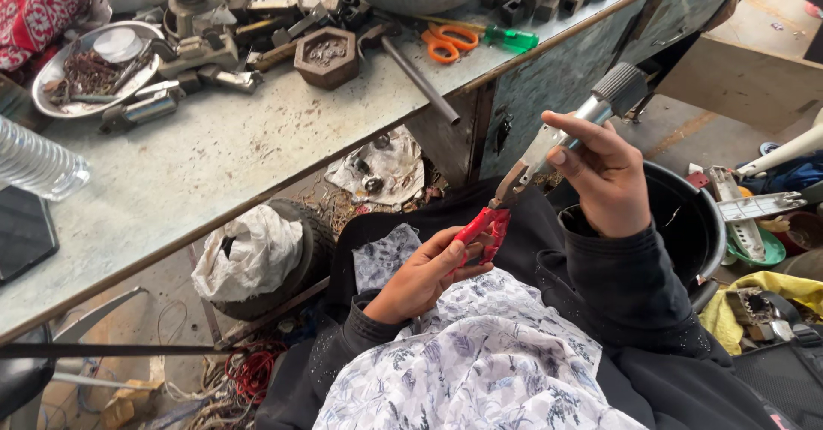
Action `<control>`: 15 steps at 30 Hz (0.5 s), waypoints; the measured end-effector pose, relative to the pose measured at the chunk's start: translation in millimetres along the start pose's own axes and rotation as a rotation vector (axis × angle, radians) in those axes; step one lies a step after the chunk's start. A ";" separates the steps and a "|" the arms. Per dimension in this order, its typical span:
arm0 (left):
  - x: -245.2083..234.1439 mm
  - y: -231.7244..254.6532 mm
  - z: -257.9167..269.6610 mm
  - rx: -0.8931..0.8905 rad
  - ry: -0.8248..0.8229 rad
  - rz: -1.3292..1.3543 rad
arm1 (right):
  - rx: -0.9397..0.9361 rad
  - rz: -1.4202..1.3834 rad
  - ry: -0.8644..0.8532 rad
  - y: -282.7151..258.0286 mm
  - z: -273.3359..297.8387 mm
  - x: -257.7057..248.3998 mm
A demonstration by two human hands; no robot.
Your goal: The person uses pliers to hold a metal lock cylinder on a wooden block and strikes it repeatedly with a hammer. They adjust the cylinder's position several times and continue hammering to reshape or disassemble the lock mechanism.
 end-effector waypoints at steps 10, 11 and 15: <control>5.1 -0.9 -2.5 -0.042 0.029 0.064 | -0.040 0.160 -0.005 -7.3 -2.8 3.8; 5.3 -1.0 -2.1 -0.044 0.030 0.066 | -0.040 0.145 -0.006 -7.6 -2.9 3.8; 6.5 -1.2 -0.5 -0.058 0.026 0.043 | -0.040 0.132 -0.004 -7.0 -2.0 2.5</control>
Point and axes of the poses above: each hand's wrist, its own z-axis away from the middle knuckle, its own x-axis out of the palm, y = z × x, the point moved 1 cm from there along -z, towards the middle knuckle, and after that the axes turned 1 degree about z, right-handed, at the moved point
